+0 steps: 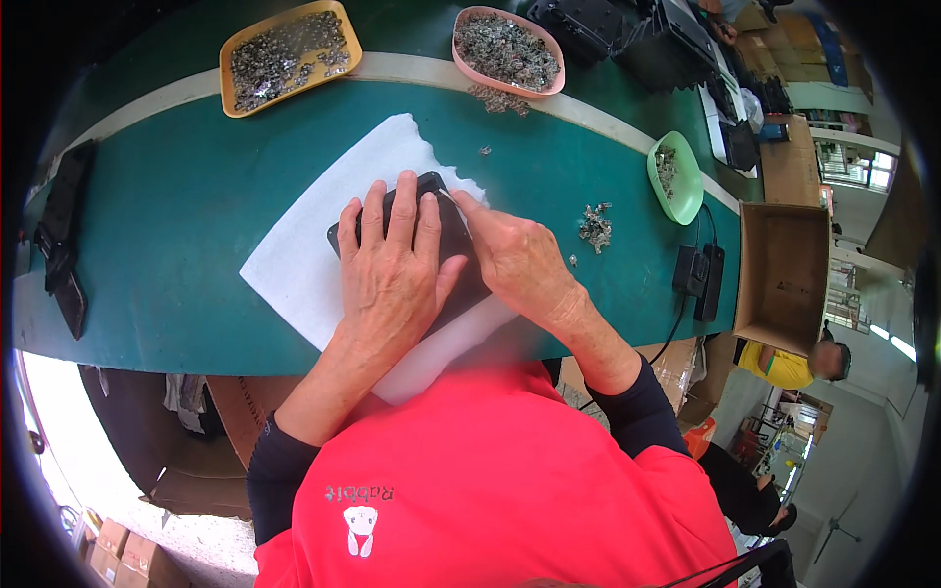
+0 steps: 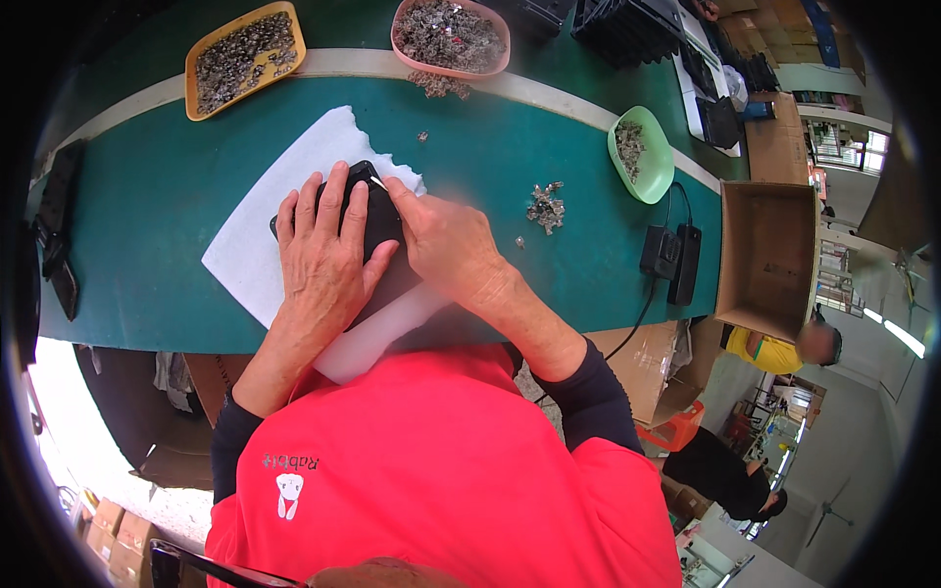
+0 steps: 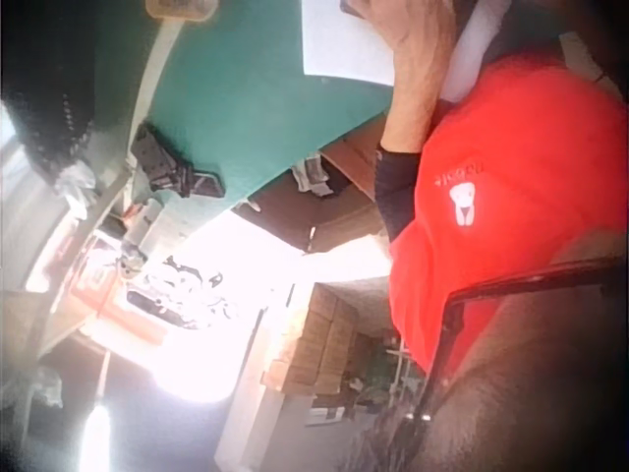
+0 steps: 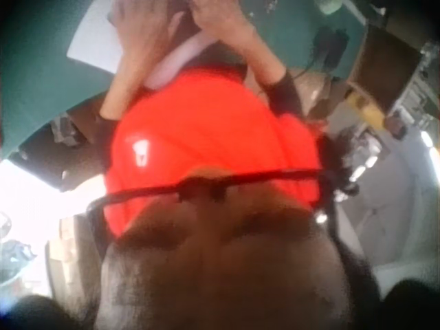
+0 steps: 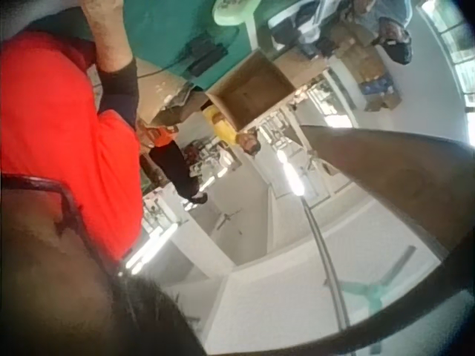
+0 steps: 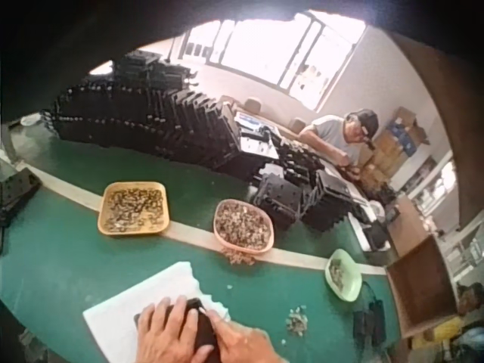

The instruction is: The person uses a screwdriver to fasten screws into a black rectangular electronic device placed on a white foam sheet. They repeatedly pick up screws from a yellow tray, insert them into the device, and tighten them. The person handles multiple similar devices, stacking them on the table after securing the screws.

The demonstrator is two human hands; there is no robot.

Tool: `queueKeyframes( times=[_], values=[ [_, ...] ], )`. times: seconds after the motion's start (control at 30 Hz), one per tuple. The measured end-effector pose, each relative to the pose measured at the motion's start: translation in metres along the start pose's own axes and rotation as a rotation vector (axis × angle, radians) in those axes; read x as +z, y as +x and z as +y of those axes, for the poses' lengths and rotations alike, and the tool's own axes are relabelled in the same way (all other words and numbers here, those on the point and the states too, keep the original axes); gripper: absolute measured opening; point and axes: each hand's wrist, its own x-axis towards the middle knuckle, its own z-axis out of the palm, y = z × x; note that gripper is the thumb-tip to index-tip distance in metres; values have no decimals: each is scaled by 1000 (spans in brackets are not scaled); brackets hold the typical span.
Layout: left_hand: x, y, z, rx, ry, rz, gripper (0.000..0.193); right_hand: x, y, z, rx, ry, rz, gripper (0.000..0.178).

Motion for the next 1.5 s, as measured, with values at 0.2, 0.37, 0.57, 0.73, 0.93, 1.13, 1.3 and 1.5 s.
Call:
queueKeyframes(
  times=[0.2, 0.37, 0.57, 0.73, 0.93, 1.13, 1.3, 1.5],
  values=[
    [0, 2, 0, -7, -4, -15, 70, 0, 2, -7, 68, 32, -35, 41],
    [1, 0, -1, -6, -13, -23, 69, -2, 2, -15, 147, 30, -121, 47],
    [4, 0, 3, 5, 10, -10, 67, -10, 9, -25, 134, -116, -237, 51],
    [4, 3, 4, 6, 51, 45, 62, -13, 13, -17, 32, -92, -150, 42],
    [-10, -3, 3, -38, 48, 21, 48, -25, 17, -17, 121, -73, -291, 44],
    [-10, -14, 5, -73, 63, 42, 45, -25, 7, -28, 88, -152, -285, 42],
    [-4, -17, 4, -60, 49, 85, 46, -26, 8, -33, 59, -180, -280, 35],
    [1, -17, 2, -57, 2, 111, 48, -40, 33, -26, 94, -105, -551, 44]
  ],
)
